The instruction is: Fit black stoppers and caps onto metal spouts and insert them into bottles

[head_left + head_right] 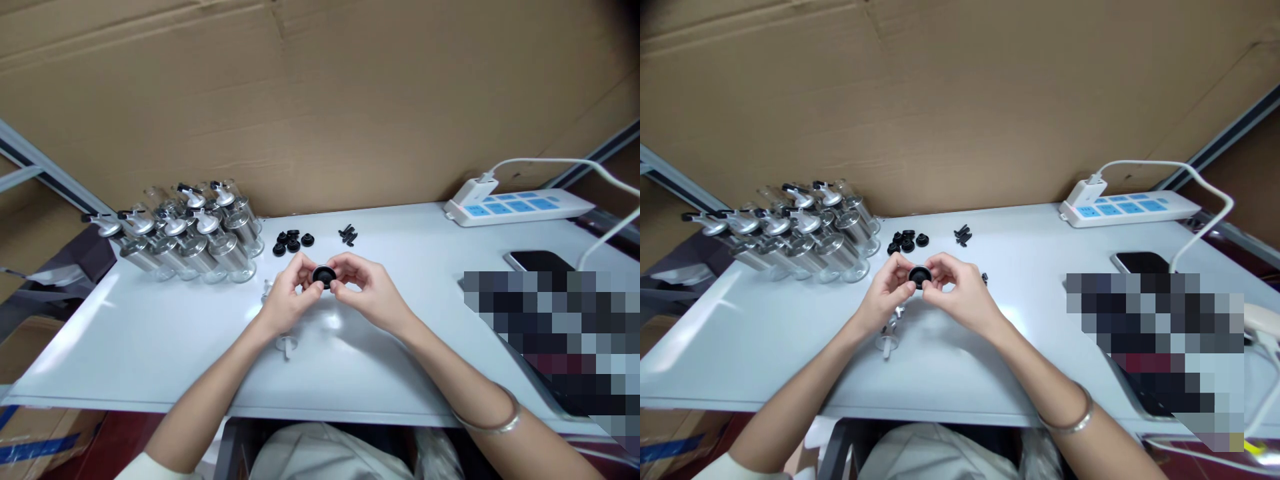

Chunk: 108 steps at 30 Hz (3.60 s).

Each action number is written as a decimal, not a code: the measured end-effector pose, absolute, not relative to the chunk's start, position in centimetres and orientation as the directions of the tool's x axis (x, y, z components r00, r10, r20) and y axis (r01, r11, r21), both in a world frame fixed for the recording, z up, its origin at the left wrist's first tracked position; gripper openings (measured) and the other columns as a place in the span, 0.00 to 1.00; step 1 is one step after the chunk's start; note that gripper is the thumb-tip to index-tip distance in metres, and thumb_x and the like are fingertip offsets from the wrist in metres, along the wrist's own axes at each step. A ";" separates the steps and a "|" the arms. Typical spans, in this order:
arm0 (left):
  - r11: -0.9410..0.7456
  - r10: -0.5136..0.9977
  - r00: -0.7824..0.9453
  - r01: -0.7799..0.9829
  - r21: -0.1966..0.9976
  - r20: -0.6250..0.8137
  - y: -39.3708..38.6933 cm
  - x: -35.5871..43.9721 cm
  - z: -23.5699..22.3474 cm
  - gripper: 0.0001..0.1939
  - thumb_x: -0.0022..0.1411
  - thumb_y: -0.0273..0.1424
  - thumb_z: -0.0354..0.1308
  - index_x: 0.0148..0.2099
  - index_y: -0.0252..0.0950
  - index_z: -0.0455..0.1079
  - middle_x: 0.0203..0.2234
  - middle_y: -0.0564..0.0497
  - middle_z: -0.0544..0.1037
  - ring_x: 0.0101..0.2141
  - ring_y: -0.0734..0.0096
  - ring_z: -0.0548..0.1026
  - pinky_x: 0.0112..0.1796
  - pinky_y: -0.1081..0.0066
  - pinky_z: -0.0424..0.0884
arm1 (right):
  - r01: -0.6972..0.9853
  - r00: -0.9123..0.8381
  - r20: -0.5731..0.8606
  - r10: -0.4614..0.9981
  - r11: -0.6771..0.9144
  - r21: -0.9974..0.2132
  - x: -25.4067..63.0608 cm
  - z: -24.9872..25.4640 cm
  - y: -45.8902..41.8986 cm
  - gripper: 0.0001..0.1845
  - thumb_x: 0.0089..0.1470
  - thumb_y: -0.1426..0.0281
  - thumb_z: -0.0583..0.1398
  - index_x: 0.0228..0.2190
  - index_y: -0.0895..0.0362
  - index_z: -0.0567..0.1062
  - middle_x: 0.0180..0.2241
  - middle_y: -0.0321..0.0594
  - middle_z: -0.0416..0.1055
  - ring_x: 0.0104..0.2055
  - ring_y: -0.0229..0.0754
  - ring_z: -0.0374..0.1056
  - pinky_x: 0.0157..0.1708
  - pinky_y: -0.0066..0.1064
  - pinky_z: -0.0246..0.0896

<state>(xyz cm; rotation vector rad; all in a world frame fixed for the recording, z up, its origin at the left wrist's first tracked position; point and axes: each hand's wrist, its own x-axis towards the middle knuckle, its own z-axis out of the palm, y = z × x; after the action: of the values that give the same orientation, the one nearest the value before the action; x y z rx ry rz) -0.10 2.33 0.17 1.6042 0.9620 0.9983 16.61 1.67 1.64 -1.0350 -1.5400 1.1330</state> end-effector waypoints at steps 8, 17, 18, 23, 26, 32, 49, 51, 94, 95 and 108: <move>-0.239 0.924 0.341 0.157 0.958 0.175 2.1 0.0 0.6 0.08 0.56 0.34 0.55 0.35 0.38 0.58 0.24 0.57 0.65 0.26 0.74 0.64 0.30 0.73 0.59 | 0.097 -0.207 0.184 0.961 0.207 -0.974 16.6 1.5 1.6 0.07 0.41 0.71 0.59 0.28 0.55 0.70 0.24 0.34 0.69 0.25 0.36 0.62 0.29 0.31 0.63; -0.252 0.934 0.311 0.230 0.940 0.174 2.1 0.1 0.8 0.08 0.53 0.33 0.56 0.34 0.39 0.58 0.21 0.59 0.63 0.23 0.76 0.61 0.28 0.75 0.59 | 0.120 -0.217 0.196 0.956 0.226 -0.967 16.7 1.2 1.6 0.08 0.41 0.72 0.59 0.29 0.55 0.71 0.24 0.34 0.68 0.25 0.35 0.62 0.28 0.30 0.62; -0.253 0.934 0.310 0.226 0.941 0.176 2.1 0.1 0.8 0.09 0.53 0.33 0.56 0.33 0.39 0.58 0.21 0.59 0.63 0.23 0.76 0.61 0.28 0.75 0.58 | 0.119 -0.213 0.194 0.957 0.223 -0.968 16.6 1.2 1.6 0.07 0.41 0.72 0.59 0.29 0.55 0.71 0.24 0.33 0.68 0.25 0.35 0.62 0.28 0.30 0.62; -0.267 0.930 0.306 0.173 0.948 0.206 2.1 -0.1 0.4 0.09 0.56 0.35 0.56 0.34 0.38 0.59 0.22 0.58 0.66 0.24 0.76 0.62 0.27 0.75 0.58 | 0.050 -0.235 0.154 0.960 0.170 -0.984 16.6 1.2 1.8 0.08 0.43 0.69 0.61 0.30 0.56 0.72 0.24 0.34 0.69 0.25 0.35 0.64 0.30 0.31 0.64; -0.282 0.914 0.330 0.098 0.954 0.236 2.2 -0.2 0.2 0.10 0.62 0.38 0.54 0.37 0.37 0.61 0.25 0.56 0.70 0.24 0.76 0.65 0.29 0.74 0.61 | -0.013 -0.262 0.122 0.957 0.123 -0.992 16.7 1.2 1.9 0.11 0.46 0.64 0.62 0.33 0.57 0.73 0.23 0.33 0.68 0.25 0.36 0.66 0.31 0.32 0.66; -0.296 0.914 0.316 0.095 0.950 0.254 2.2 0.0 -0.2 0.15 0.65 0.45 0.52 0.41 0.37 0.62 0.27 0.53 0.72 0.26 0.74 0.69 0.31 0.72 0.65 | -0.014 -0.221 0.160 0.962 0.161 -0.987 16.9 0.8 2.0 0.13 0.50 0.61 0.63 0.36 0.56 0.75 0.26 0.35 0.71 0.27 0.37 0.69 0.33 0.34 0.68; -0.537 0.835 0.243 0.174 0.825 0.493 2.9 0.1 -0.7 0.11 0.63 0.32 0.57 0.49 0.40 0.65 0.42 0.48 0.71 0.43 0.68 0.71 0.42 0.69 0.70 | -0.015 -0.186 0.309 0.933 0.312 -0.950 17.3 0.3 2.5 0.11 0.50 0.67 0.65 0.35 0.53 0.70 0.38 0.41 0.75 0.40 0.43 0.74 0.45 0.38 0.69; -0.540 0.835 0.235 0.183 0.822 0.497 2.9 0.0 -0.7 0.11 0.62 0.32 0.59 0.48 0.39 0.66 0.42 0.48 0.70 0.43 0.68 0.71 0.42 0.69 0.71 | -0.008 -0.198 0.281 0.939 0.285 -0.958 17.3 0.3 2.5 0.11 0.50 0.67 0.64 0.35 0.53 0.68 0.38 0.41 0.75 0.43 0.45 0.74 0.45 0.40 0.69; -0.757 0.653 0.352 0.326 0.566 0.671 3.1 -0.4 -0.1 0.20 0.60 0.30 0.62 0.54 0.43 0.67 0.46 0.46 0.76 0.47 0.64 0.74 0.48 0.63 0.71 | 0.295 -0.158 0.592 0.791 0.610 -0.736 18.4 1.2 2.5 0.07 0.54 0.68 0.62 0.33 0.48 0.81 0.35 0.38 0.81 0.36 0.46 0.76 0.39 0.42 0.74; -0.763 0.646 0.363 0.320 0.562 0.672 3.1 -0.4 -0.1 0.19 0.60 0.30 0.61 0.54 0.43 0.68 0.45 0.46 0.77 0.47 0.65 0.74 0.48 0.63 0.71 | 0.290 -0.159 0.593 0.790 0.611 -0.736 18.3 1.1 2.6 0.07 0.55 0.68 0.61 0.32 0.49 0.81 0.35 0.38 0.81 0.36 0.46 0.77 0.39 0.41 0.74; -0.750 0.661 0.325 0.320 0.579 0.677 3.0 -0.6 0.2 0.17 0.60 0.29 0.62 0.51 0.41 0.73 0.41 0.47 0.81 0.39 0.66 0.77 0.44 0.63 0.72 | 0.718 -0.166 0.550 0.819 0.482 -0.502 22.3 0.0 5.7 0.12 0.58 0.67 0.57 0.41 0.54 0.78 0.41 0.46 0.78 0.46 0.54 0.71 0.48 0.50 0.64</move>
<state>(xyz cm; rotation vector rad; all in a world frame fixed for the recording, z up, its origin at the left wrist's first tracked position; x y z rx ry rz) -0.56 3.04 0.17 2.2565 0.8741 1.3963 22.33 5.72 0.05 -1.2756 -1.9223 0.1577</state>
